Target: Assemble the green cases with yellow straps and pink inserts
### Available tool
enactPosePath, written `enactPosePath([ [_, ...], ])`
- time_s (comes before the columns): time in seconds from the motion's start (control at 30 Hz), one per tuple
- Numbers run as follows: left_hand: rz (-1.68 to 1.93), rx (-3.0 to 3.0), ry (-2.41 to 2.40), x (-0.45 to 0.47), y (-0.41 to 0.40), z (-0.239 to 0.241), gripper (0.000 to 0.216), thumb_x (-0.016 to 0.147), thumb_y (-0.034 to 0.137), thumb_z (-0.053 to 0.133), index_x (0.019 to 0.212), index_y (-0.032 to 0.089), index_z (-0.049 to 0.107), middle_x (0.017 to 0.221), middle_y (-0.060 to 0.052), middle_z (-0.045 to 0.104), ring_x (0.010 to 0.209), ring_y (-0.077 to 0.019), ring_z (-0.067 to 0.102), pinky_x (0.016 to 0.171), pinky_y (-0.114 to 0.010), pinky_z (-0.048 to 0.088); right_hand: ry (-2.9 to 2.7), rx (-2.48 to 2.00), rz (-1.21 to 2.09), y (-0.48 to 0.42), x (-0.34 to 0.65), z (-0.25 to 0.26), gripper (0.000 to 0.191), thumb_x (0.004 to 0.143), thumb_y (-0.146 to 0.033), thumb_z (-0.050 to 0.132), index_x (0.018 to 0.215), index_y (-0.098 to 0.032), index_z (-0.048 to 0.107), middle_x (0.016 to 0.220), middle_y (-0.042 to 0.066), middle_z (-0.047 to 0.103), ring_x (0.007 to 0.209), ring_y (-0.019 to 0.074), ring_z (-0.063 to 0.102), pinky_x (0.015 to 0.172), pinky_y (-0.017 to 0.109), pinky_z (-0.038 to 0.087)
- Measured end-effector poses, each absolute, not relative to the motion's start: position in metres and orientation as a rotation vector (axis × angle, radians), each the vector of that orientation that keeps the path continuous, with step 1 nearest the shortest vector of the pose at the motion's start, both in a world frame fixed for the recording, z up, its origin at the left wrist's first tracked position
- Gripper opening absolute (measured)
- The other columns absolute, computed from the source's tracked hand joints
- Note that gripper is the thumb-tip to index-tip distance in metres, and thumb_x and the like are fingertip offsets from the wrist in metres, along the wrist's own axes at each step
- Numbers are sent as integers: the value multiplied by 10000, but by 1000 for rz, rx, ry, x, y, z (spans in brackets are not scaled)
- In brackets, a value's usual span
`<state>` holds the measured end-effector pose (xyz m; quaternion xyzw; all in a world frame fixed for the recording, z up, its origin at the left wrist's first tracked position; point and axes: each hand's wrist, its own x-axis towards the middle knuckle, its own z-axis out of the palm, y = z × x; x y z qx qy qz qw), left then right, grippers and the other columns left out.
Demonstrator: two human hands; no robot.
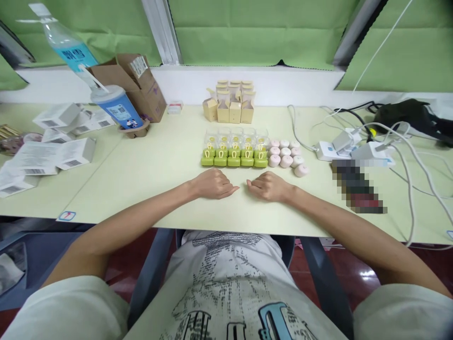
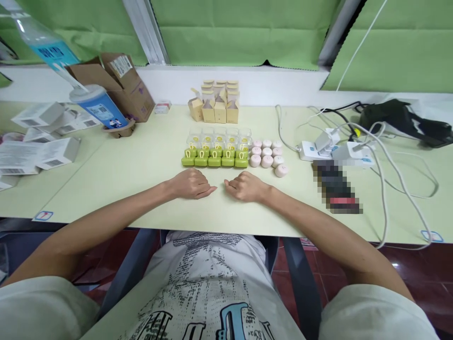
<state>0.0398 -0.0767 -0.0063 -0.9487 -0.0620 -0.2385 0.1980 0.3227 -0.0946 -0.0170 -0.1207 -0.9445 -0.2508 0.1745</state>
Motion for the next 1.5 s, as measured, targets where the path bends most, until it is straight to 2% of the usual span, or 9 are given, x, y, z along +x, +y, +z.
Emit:
enactPosePath([
  [0.07, -677, -2652, -163, 40, -77, -7, 588, 1185, 292, 491, 606, 204, 546, 488, 34, 583, 440, -117, 501, 510, -339, 298, -2694, -362, -716, -95, 324, -19, 368, 1169, -62, 403, 915, -181, 640, 585, -46, 558, 514, 127, 411, 536, 367, 234],
  [0.23, -728, -2613, -127, 40, -76, -10, 541, 1168, 180, 468, 632, 206, 537, 493, 39, 580, 425, -116, 489, 487, -344, 286, -2688, -342, -763, -96, 325, -18, 393, 1176, -51, 380, 919, -182, 647, 578, -49, 561, 497, 128, 407, 521, 373, 225],
  [0.43, -802, -2659, -157, 42, -77, -10, 556, 1151, 185, 482, 598, 206, 522, 477, 41, 576, 414, -111, 479, 491, -340, 274, -2540, -258, -759, -95, 320, -15, 438, 1164, -60, 444, 786, -202, 614, 553, -57, 515, 483, 123, 363, 512, 356, 234],
  [0.6, -770, -2867, -332, 43, -75, -7, 554, 1117, 213, 522, 563, 197, 512, 489, 26, 582, 434, -115, 481, 504, -341, 242, -2513, -378, -597, -91, 315, -11, 514, 1182, -156, 469, 677, -217, 545, 565, -45, 515, 514, 122, 390, 547, 346, 261],
  [0.73, -675, -2984, -530, 42, -75, -6, 547, 1107, 267, 523, 565, 198, 502, 501, 16, 566, 456, -124, 471, 529, -345, 217, -2546, -435, -435, -90, 316, -12, 488, 1170, -200, 495, 689, -213, 581, 602, -28, 558, 555, 129, 433, 588, 356, 258],
  [0.93, -703, -2991, -526, 41, -77, -6, 551, 1110, 275, 510, 565, 201, 487, 497, 20, 534, 464, -124, 451, 540, -347, 203, -2593, -511, -226, -93, 316, -14, 453, 1144, -214, 507, 701, -210, 601, 617, -13, 578, 572, 137, 410, 610, 351, 240],
  [1.03, -688, -3019, -564, 41, -77, -5, 553, 1098, 276, 528, 554, 199, 467, 490, 27, 507, 454, -117, 417, 534, -339, 191, -2639, -608, -110, -93, 316, -13, 488, 1165, -271, 470, 698, -209, 595, 623, -7, 582, 570, 138, 406, 611, 350, 229],
  [1.23, -673, -3040, -593, 42, -78, -3, 542, 1087, 257, 518, 550, 196, 476, 484, 27, 501, 461, -116, 411, 543, -332, 177, -2679, -732, 84, -95, 314, -5, 618, 1211, -532, 399, 734, -202, 612, 659, 9, 607, 581, 140, 414, 631, 347, 230],
  [1.5, -673, -2972, -520, 42, -77, -5, 538, 1097, 249, 543, 564, 199, 487, 486, 26, 527, 450, -118, 421, 535, -337, 203, -2735, -765, 20, -96, 309, -2, 569, 1204, -421, 386, 749, -194, 641, 673, 24, 633, 592, 143, 411, 645, 360, 220],
])
